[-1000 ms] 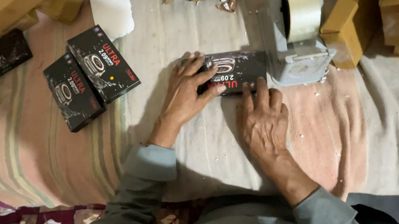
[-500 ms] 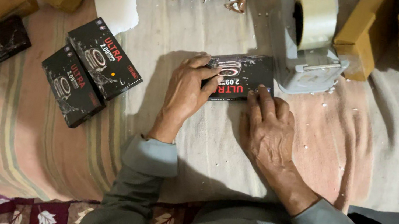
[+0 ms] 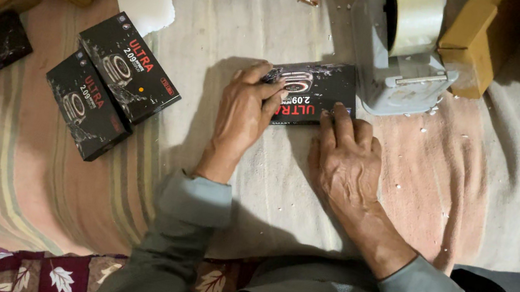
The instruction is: The person unpacks a smartwatch, charger, and strap from a white tray, then repacks them into a black retail box. They place the box into a brown shipping carton and seal it with tape. The process is repeated with a second smartwatch unit.
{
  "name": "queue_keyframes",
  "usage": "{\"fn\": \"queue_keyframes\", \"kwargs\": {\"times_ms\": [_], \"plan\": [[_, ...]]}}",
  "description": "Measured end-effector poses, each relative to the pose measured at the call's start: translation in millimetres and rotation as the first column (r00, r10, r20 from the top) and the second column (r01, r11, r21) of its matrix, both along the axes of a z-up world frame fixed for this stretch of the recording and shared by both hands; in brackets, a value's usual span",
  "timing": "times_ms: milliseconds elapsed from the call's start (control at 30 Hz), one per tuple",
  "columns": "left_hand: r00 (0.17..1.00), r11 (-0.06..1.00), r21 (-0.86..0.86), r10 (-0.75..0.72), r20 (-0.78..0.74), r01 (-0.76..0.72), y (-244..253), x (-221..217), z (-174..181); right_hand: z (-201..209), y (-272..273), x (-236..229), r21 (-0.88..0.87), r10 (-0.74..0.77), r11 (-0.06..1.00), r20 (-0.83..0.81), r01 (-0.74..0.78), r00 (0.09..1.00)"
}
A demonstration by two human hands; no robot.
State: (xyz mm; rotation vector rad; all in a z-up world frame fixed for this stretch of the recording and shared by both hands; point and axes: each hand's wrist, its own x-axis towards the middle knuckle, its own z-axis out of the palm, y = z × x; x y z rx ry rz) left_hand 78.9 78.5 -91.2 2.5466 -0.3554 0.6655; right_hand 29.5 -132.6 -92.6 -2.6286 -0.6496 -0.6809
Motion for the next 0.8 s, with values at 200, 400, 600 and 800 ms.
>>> {"fn": "queue_keyframes", "kwargs": {"times_ms": [200,400,600,800], "plan": [[0.984,0.995,0.015,0.103,-0.147,-0.101,-6.0,13.6,14.7,2.8,-3.0,0.3,0.072,0.019,0.997,0.021,-0.02,1.0],[0.998,0.998,-0.003,0.066,0.01,-0.066,-6.0,7.9,5.5,3.4,-3.5,-0.2,0.118,0.041,0.992,-0.016,-0.038,0.999],[0.994,0.991,-0.075,0.107,-0.022,-0.109,-5.1,10.0,8.9,4.1,-4.8,0.8,0.12,0.061,0.991,-0.018,-0.058,0.998],[0.944,0.939,-0.166,0.268,-0.192,-0.301,9.8,52.8,28.9,1.7,-3.0,1.0,0.119,0.052,0.992,-0.02,-0.05,0.998]]}}
